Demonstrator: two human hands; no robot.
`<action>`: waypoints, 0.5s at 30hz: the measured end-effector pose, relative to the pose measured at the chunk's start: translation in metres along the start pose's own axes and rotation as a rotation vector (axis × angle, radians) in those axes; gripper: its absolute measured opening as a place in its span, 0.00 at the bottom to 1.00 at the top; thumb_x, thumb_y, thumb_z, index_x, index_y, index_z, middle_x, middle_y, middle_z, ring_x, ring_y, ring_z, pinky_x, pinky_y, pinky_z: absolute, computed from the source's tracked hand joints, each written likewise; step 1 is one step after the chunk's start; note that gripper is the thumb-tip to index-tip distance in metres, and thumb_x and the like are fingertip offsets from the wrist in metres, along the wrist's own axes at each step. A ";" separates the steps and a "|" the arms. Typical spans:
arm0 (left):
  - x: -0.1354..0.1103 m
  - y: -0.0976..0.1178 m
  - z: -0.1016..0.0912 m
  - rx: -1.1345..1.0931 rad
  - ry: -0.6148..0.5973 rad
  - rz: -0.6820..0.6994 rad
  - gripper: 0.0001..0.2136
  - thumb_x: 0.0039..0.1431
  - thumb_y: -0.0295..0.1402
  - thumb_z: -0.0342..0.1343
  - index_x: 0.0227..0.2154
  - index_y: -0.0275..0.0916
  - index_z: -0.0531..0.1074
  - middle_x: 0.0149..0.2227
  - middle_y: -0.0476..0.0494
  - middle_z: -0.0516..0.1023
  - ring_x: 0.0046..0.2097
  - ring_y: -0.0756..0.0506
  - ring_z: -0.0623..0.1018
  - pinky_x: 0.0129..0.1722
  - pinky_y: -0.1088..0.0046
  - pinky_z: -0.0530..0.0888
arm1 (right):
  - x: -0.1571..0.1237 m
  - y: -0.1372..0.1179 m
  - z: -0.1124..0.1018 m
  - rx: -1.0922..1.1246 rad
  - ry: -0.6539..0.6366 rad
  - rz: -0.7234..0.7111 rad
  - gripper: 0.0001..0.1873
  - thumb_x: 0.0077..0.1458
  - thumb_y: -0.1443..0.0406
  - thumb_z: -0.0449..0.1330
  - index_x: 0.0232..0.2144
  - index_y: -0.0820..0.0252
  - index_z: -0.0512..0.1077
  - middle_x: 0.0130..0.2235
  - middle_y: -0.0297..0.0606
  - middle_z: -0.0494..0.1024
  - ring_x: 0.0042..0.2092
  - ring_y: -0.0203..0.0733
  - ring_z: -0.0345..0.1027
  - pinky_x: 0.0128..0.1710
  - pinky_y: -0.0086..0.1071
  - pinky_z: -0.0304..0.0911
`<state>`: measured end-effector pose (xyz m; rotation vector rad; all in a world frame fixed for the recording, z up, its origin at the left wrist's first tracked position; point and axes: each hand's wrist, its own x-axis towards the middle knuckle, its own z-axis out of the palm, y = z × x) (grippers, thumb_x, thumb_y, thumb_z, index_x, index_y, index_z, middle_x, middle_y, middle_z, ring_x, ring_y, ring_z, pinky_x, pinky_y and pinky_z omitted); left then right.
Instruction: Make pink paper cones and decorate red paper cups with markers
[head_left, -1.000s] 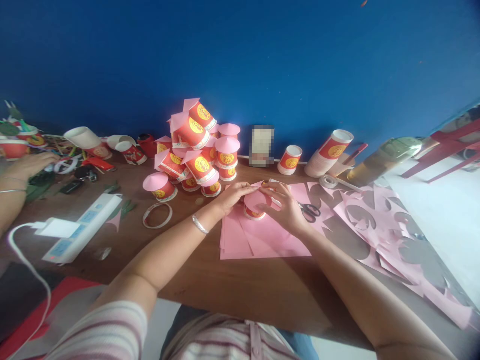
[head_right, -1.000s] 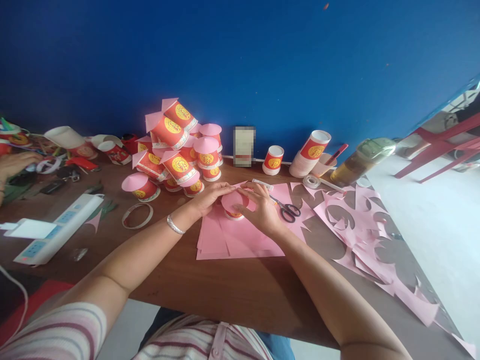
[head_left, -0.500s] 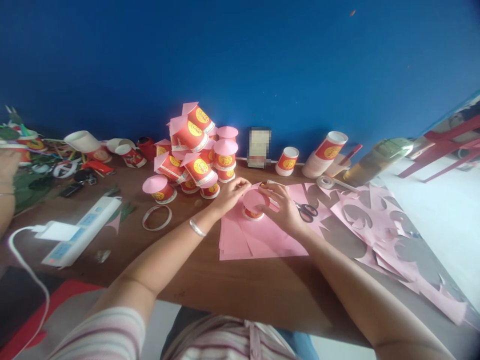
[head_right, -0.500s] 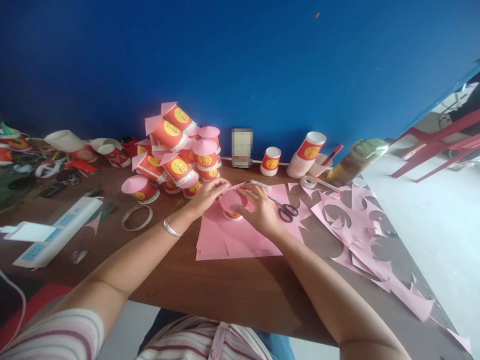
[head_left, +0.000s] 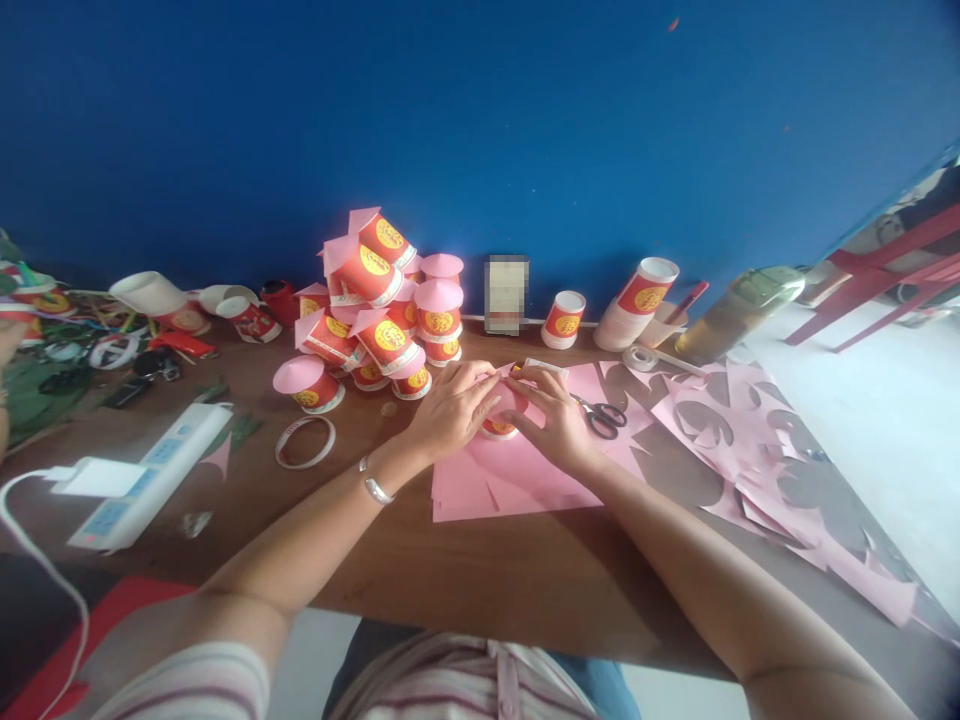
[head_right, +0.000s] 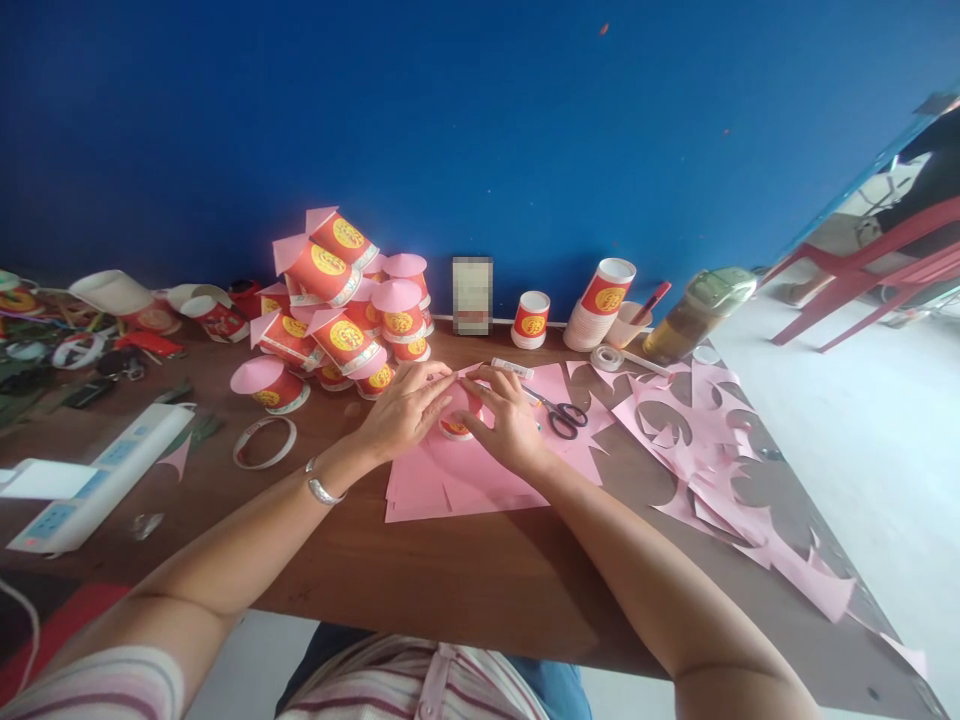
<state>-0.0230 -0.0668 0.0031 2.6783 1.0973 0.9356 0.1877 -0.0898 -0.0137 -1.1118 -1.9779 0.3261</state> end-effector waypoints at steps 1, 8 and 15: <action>0.000 -0.001 0.001 -0.003 0.002 0.001 0.19 0.73 0.37 0.47 0.62 0.41 0.70 0.55 0.37 0.74 0.54 0.39 0.72 0.57 0.54 0.73 | 0.000 0.000 0.000 -0.001 0.000 0.007 0.21 0.64 0.54 0.62 0.57 0.47 0.76 0.56 0.44 0.76 0.60 0.57 0.66 0.58 0.56 0.68; 0.000 -0.002 0.003 0.007 0.016 0.024 0.20 0.73 0.36 0.47 0.64 0.41 0.67 0.55 0.36 0.73 0.53 0.40 0.73 0.57 0.56 0.73 | 0.001 0.001 -0.001 0.038 0.005 0.057 0.21 0.63 0.53 0.63 0.56 0.50 0.77 0.55 0.45 0.77 0.60 0.57 0.67 0.59 0.56 0.68; 0.001 -0.001 0.003 0.006 -0.002 0.020 0.21 0.73 0.36 0.47 0.65 0.44 0.66 0.55 0.38 0.73 0.54 0.40 0.73 0.57 0.55 0.72 | 0.000 0.003 0.000 0.027 0.001 0.049 0.21 0.63 0.54 0.63 0.57 0.48 0.76 0.56 0.44 0.77 0.61 0.58 0.66 0.59 0.56 0.67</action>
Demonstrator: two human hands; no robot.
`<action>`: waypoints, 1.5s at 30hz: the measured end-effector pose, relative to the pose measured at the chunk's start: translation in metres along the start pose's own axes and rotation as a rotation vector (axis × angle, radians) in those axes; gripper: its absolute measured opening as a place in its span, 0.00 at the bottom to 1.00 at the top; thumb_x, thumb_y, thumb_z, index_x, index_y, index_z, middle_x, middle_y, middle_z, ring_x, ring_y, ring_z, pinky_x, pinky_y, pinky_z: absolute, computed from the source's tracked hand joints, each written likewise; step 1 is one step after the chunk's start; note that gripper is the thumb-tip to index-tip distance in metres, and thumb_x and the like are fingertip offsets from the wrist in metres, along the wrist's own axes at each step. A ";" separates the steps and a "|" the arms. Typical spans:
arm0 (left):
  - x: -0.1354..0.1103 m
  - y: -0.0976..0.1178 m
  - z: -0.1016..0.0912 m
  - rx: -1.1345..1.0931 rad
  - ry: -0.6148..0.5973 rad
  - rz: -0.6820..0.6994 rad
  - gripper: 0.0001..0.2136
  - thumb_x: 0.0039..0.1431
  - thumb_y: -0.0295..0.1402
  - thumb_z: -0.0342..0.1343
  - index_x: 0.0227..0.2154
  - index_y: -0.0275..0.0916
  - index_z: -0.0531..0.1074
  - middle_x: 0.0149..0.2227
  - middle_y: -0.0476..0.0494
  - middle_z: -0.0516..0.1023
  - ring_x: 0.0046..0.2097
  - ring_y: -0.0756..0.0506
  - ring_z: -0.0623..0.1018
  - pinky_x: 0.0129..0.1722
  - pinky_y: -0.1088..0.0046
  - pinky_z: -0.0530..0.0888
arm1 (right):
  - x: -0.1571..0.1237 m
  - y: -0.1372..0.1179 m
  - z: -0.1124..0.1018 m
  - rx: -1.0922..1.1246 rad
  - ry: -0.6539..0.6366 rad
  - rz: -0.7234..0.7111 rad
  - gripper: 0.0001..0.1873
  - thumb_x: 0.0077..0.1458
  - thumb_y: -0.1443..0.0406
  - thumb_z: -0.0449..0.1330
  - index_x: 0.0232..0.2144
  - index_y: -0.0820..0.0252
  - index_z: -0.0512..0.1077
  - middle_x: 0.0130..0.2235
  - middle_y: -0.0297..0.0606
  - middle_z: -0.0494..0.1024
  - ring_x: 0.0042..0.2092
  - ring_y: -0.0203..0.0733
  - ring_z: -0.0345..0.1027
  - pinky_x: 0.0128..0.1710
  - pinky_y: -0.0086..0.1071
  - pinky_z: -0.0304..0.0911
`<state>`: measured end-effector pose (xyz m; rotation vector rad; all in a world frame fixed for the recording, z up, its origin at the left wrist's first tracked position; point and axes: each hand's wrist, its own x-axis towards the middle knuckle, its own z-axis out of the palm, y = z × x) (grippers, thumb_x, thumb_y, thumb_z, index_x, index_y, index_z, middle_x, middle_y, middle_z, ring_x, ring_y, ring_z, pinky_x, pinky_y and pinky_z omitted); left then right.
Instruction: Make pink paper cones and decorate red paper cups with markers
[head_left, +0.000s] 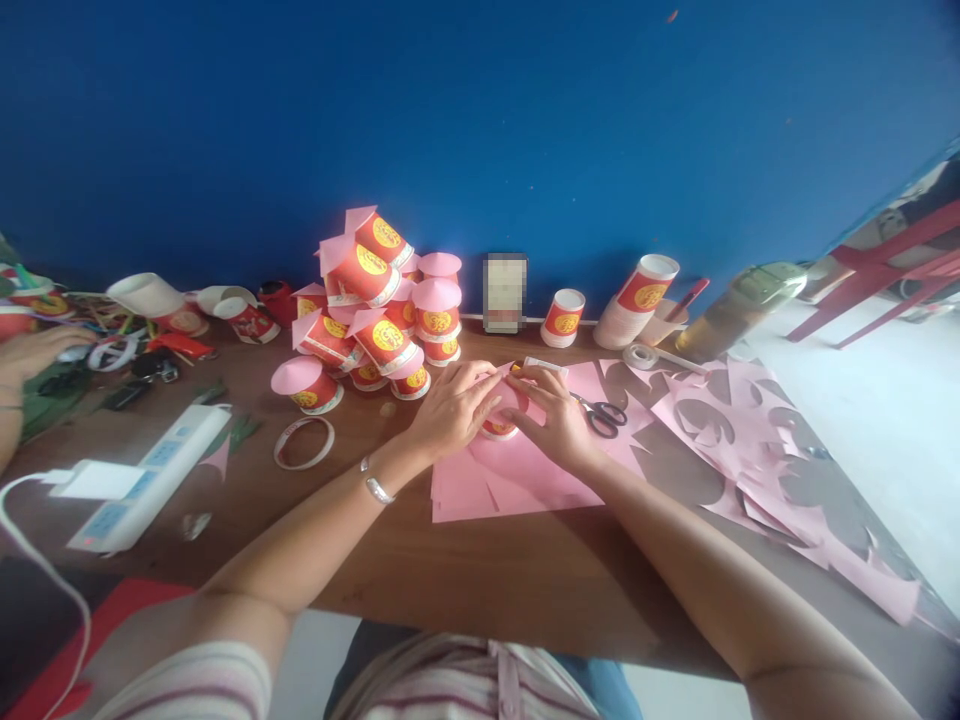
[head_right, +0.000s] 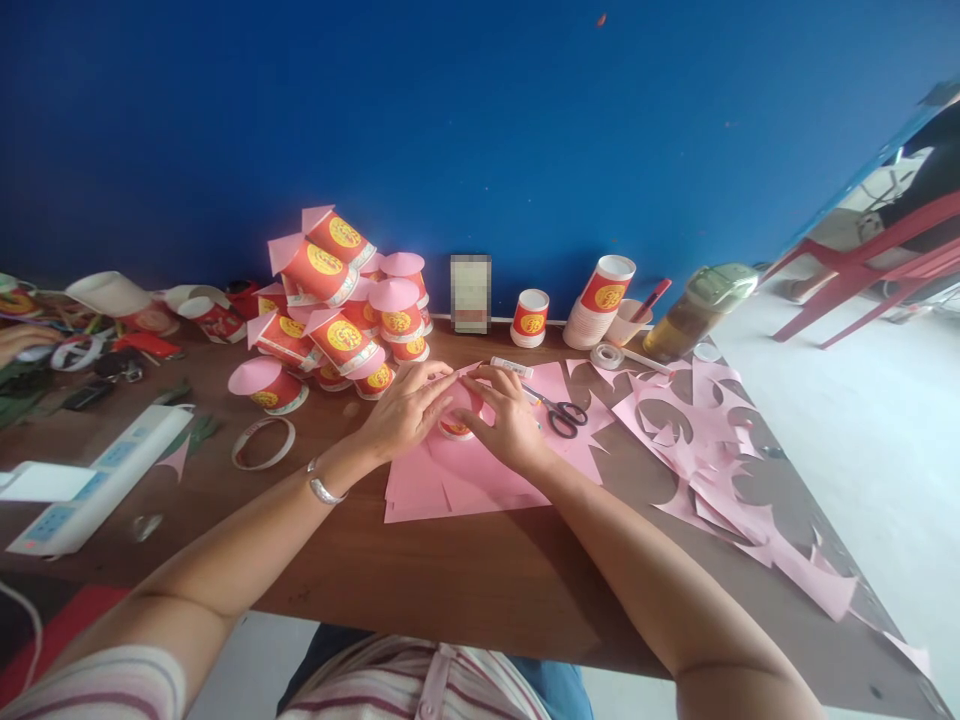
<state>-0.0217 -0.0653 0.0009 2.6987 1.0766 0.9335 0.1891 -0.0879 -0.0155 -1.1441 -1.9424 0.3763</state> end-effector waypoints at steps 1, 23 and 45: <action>0.000 0.000 0.000 0.003 0.001 0.001 0.20 0.73 0.36 0.47 0.65 0.44 0.67 0.55 0.38 0.74 0.54 0.40 0.73 0.57 0.55 0.72 | 0.000 0.000 0.000 -0.004 -0.002 -0.002 0.21 0.63 0.53 0.63 0.56 0.48 0.76 0.56 0.44 0.77 0.61 0.57 0.66 0.59 0.56 0.67; 0.000 0.003 -0.001 -0.014 -0.036 -0.005 0.21 0.73 0.38 0.47 0.66 0.42 0.64 0.59 0.36 0.71 0.57 0.39 0.72 0.59 0.53 0.71 | -0.007 0.003 0.004 -0.021 0.054 -0.062 0.20 0.67 0.56 0.58 0.59 0.50 0.74 0.60 0.45 0.75 0.64 0.56 0.63 0.62 0.57 0.65; -0.001 0.004 0.009 -0.822 -0.077 -0.687 0.22 0.70 0.48 0.49 0.60 0.43 0.69 0.66 0.45 0.70 0.71 0.40 0.63 0.69 0.63 0.60 | 0.000 -0.005 0.015 0.656 0.081 0.563 0.32 0.58 0.44 0.63 0.59 0.53 0.74 0.63 0.44 0.75 0.67 0.57 0.63 0.67 0.52 0.58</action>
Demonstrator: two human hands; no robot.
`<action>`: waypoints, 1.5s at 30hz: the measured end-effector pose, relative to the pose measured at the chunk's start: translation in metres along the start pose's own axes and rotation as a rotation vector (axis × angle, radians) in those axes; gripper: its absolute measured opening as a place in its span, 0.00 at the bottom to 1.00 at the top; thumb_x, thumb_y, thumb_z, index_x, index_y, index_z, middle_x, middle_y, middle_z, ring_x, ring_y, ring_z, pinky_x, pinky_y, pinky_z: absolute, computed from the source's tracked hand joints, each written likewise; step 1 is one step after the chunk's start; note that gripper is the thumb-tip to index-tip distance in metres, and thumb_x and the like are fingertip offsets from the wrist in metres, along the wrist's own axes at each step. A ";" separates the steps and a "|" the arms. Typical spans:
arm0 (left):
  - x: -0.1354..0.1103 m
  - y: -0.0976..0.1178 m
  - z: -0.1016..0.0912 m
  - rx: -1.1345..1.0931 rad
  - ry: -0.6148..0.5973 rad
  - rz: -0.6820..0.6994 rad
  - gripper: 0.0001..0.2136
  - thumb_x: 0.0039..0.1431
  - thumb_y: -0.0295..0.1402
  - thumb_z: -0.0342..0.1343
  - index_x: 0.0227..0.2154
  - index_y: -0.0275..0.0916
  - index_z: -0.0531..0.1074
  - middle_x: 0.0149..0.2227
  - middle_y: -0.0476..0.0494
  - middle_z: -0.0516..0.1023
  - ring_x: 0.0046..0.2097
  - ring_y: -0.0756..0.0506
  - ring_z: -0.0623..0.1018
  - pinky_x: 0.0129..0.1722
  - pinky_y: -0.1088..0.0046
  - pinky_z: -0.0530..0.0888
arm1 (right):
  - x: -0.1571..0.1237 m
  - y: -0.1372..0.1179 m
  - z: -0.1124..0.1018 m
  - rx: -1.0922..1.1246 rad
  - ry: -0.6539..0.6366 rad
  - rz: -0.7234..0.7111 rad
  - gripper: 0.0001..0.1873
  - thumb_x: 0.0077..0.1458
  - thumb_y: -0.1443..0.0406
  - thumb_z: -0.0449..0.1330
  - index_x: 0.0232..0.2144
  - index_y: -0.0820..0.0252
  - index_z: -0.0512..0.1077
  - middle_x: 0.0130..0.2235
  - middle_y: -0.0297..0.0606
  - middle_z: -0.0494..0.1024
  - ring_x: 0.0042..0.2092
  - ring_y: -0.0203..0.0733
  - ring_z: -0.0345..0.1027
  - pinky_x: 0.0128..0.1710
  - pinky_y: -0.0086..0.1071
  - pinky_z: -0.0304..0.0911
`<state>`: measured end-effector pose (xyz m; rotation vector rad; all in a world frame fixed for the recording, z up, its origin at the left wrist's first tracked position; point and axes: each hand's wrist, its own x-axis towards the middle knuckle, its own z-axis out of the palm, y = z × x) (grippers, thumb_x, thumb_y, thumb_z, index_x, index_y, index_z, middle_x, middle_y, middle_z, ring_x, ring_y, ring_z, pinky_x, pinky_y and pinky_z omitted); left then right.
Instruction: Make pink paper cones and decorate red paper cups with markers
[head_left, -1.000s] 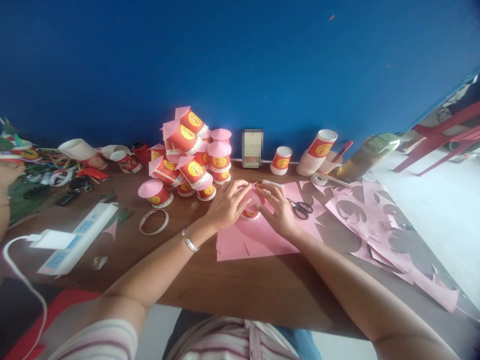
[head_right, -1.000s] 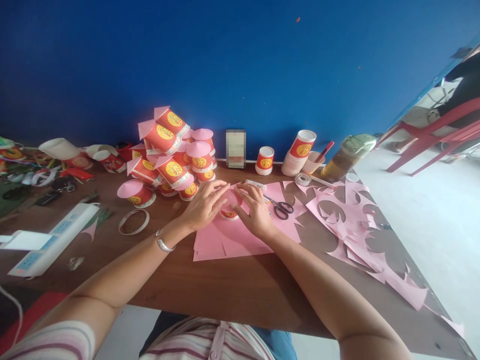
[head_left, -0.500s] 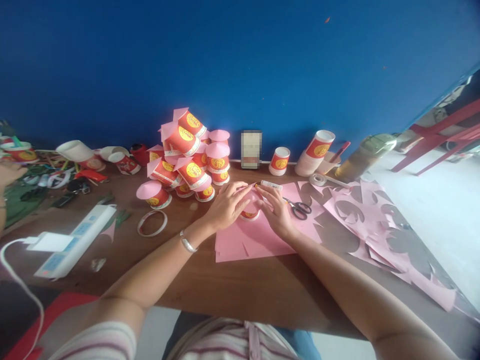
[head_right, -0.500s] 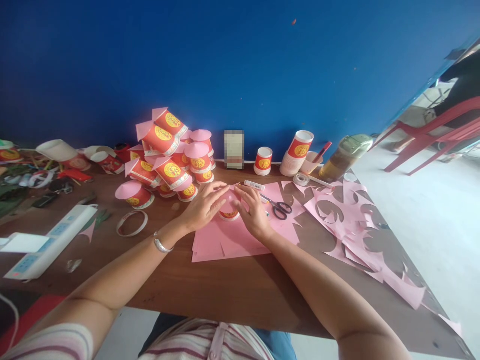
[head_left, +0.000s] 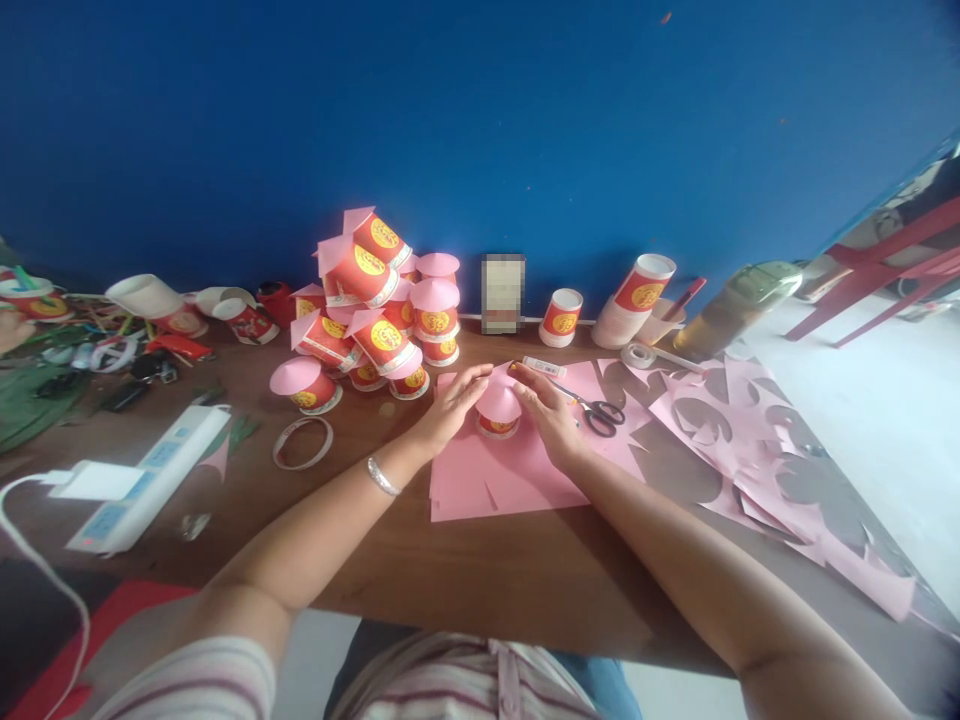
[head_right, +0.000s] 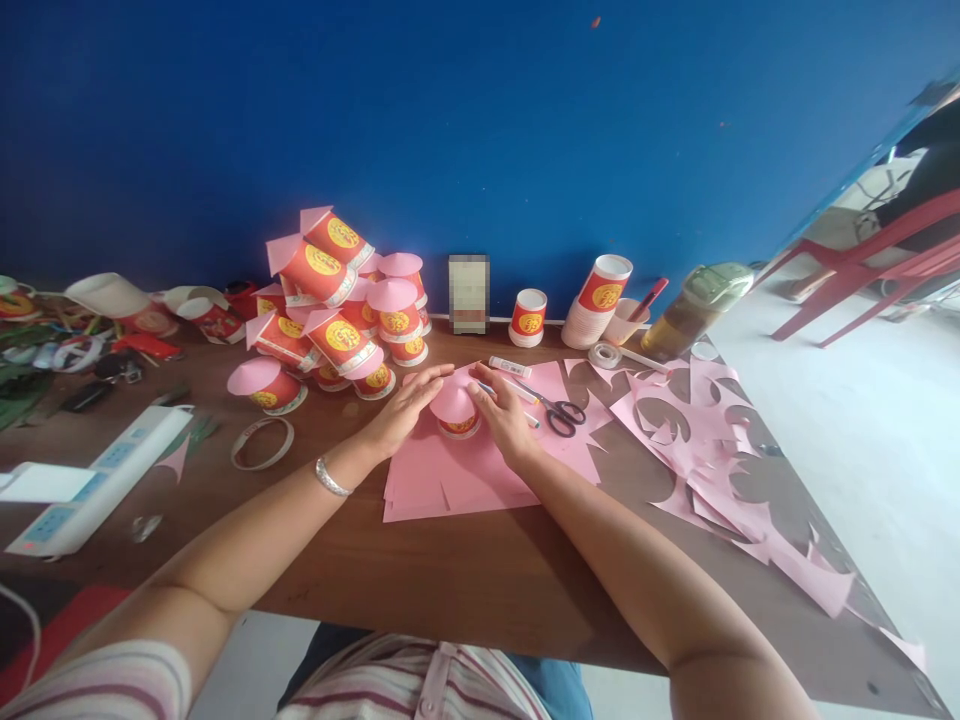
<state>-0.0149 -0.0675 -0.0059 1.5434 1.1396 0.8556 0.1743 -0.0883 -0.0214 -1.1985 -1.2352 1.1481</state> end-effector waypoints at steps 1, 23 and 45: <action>0.000 -0.001 0.000 -0.021 0.000 -0.004 0.22 0.70 0.48 0.49 0.60 0.43 0.70 0.65 0.44 0.71 0.70 0.41 0.63 0.69 0.64 0.60 | 0.001 0.001 0.000 0.007 -0.001 0.003 0.32 0.58 0.44 0.64 0.59 0.53 0.74 0.63 0.44 0.75 0.67 0.57 0.63 0.67 0.52 0.58; 0.008 -0.015 -0.004 -0.520 -0.188 -0.072 0.26 0.56 0.41 0.68 0.57 0.43 0.73 0.62 0.39 0.74 0.65 0.33 0.68 0.64 0.56 0.64 | -0.003 0.003 -0.001 0.126 -0.058 0.044 0.36 0.54 0.47 0.68 0.62 0.51 0.71 0.65 0.42 0.71 0.67 0.56 0.62 0.68 0.50 0.56; 0.010 -0.012 -0.009 -0.236 -0.154 0.039 0.30 0.54 0.41 0.69 0.60 0.47 0.70 0.63 0.40 0.70 0.65 0.37 0.68 0.66 0.55 0.62 | 0.005 -0.001 -0.015 -0.177 -0.178 -0.240 0.25 0.59 0.48 0.66 0.56 0.44 0.77 0.62 0.38 0.73 0.67 0.53 0.60 0.68 0.50 0.56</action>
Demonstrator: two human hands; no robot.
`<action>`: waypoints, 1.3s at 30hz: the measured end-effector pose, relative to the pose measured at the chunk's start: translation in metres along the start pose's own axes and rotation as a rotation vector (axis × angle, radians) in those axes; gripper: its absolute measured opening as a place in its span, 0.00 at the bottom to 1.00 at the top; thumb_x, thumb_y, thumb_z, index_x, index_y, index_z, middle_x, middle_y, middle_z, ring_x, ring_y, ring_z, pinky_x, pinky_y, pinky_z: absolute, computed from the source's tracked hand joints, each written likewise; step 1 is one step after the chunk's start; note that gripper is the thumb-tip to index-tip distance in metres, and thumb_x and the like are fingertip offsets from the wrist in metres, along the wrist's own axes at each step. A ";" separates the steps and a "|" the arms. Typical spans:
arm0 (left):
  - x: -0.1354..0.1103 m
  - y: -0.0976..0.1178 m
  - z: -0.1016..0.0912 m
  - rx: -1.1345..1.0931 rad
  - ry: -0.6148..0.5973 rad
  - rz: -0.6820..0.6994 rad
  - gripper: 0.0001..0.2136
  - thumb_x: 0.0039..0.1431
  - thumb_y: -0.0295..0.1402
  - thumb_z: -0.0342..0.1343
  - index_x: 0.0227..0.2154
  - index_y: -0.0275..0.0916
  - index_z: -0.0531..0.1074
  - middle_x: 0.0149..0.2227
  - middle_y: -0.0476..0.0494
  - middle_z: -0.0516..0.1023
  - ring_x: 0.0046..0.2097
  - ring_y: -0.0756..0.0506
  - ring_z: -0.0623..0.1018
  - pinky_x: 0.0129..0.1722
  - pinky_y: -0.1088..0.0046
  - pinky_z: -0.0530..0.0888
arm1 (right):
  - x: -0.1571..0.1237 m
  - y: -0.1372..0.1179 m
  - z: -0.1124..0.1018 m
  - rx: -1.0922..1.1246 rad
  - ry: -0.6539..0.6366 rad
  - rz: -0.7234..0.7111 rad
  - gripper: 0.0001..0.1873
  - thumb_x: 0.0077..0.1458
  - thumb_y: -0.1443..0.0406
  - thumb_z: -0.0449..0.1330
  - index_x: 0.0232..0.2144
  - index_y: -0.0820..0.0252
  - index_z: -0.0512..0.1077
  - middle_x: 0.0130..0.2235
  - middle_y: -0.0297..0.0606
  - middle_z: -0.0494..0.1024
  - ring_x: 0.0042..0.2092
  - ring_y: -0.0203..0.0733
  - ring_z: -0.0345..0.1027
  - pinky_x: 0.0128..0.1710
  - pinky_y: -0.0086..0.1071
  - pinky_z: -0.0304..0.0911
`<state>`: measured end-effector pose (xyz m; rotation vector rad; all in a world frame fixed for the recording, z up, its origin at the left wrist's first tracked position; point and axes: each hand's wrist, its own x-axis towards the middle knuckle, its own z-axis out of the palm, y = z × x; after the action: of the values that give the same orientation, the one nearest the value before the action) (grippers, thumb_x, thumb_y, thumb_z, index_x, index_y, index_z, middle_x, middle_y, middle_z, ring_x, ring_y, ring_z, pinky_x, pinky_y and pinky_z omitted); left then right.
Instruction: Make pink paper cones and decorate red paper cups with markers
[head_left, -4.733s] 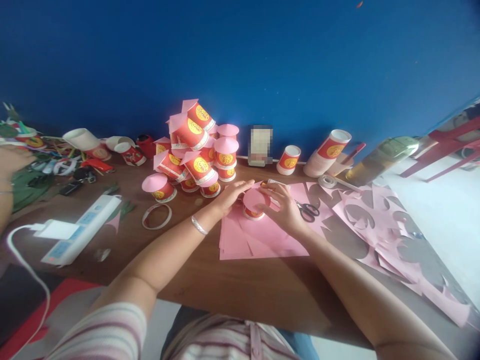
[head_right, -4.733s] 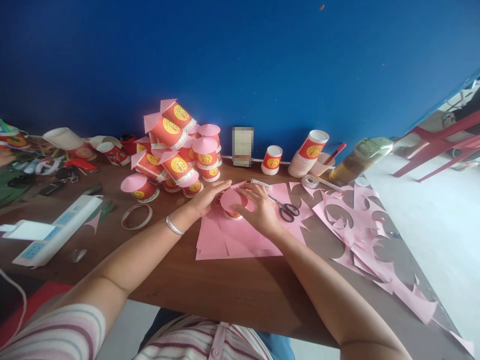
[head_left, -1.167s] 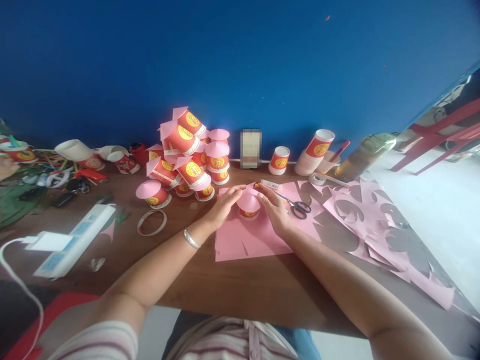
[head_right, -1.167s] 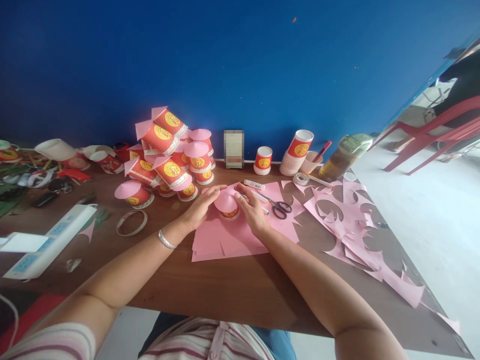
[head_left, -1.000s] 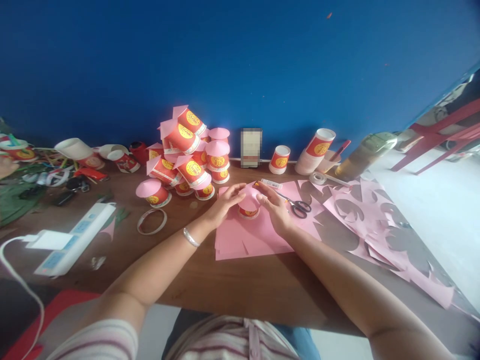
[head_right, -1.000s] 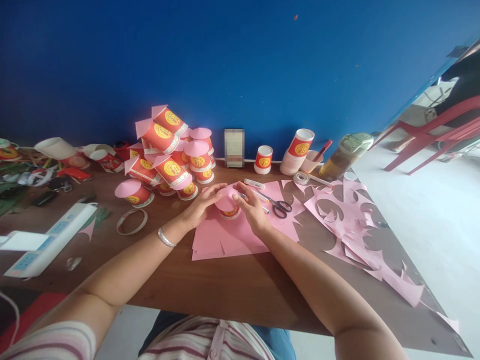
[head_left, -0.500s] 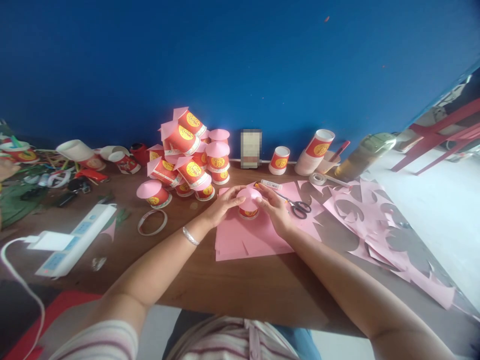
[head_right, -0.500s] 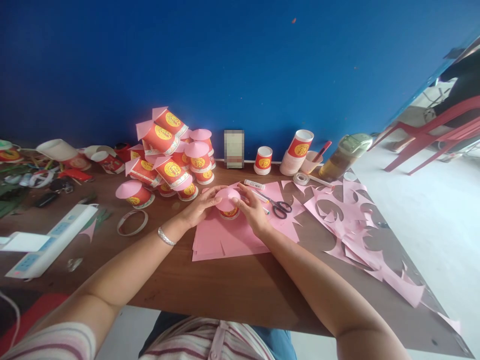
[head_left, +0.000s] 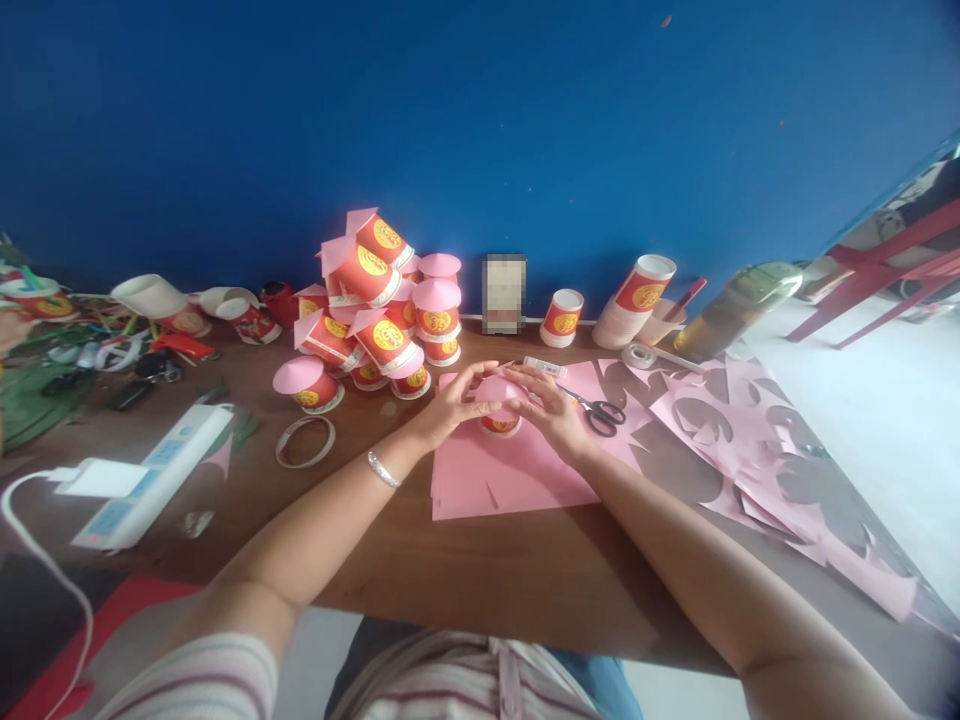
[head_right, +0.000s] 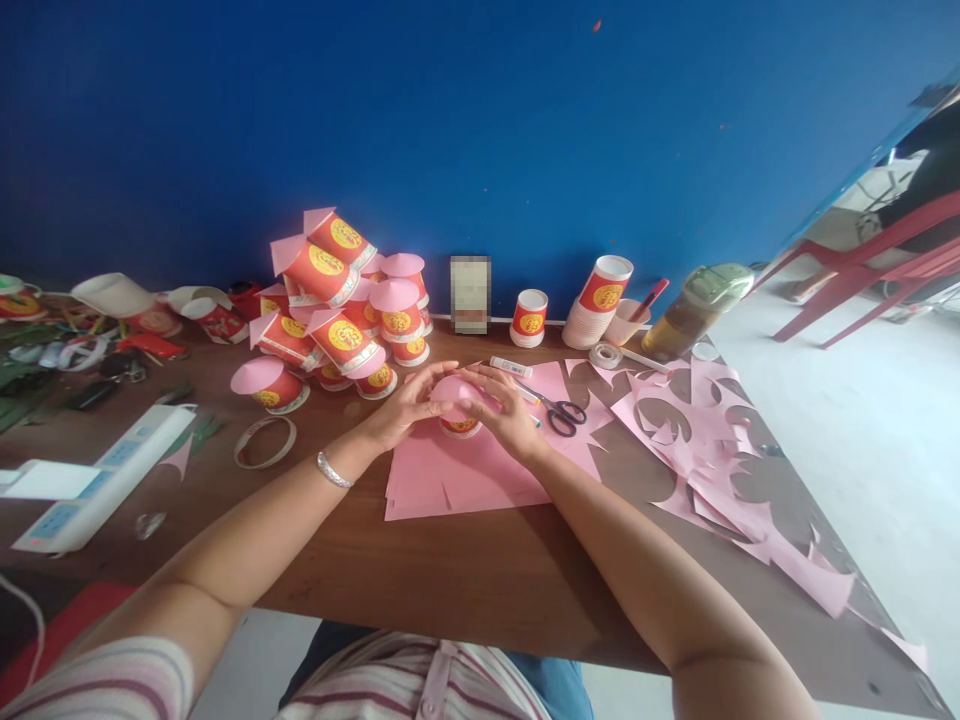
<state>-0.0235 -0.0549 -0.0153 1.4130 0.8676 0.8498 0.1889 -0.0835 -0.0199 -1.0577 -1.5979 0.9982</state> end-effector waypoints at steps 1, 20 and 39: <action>0.000 0.000 0.000 -0.003 -0.005 0.003 0.30 0.55 0.40 0.68 0.60 0.47 0.70 0.63 0.41 0.71 0.65 0.37 0.68 0.66 0.55 0.62 | 0.001 0.000 -0.001 0.008 -0.009 -0.001 0.24 0.59 0.48 0.66 0.55 0.43 0.78 0.62 0.38 0.74 0.67 0.53 0.60 0.68 0.50 0.56; 0.003 -0.001 -0.007 -0.154 -0.121 0.039 0.30 0.56 0.51 0.65 0.59 0.45 0.72 0.65 0.39 0.69 0.68 0.33 0.65 0.66 0.55 0.64 | 0.004 -0.009 0.009 -0.284 0.016 -0.184 0.29 0.58 0.44 0.64 0.57 0.45 0.76 0.60 0.42 0.75 0.64 0.58 0.61 0.67 0.58 0.55; -0.008 0.012 0.025 0.477 -0.014 0.010 0.33 0.45 0.41 0.72 0.56 0.42 0.70 0.59 0.36 0.75 0.60 0.30 0.74 0.57 0.52 0.74 | 0.006 -0.013 0.007 -0.262 -0.095 -0.165 0.28 0.58 0.51 0.67 0.59 0.51 0.75 0.60 0.44 0.77 0.67 0.56 0.63 0.68 0.56 0.56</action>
<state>-0.0044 -0.0737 -0.0034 1.8326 1.0999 0.6621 0.1786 -0.0822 -0.0075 -1.0437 -1.8989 0.7520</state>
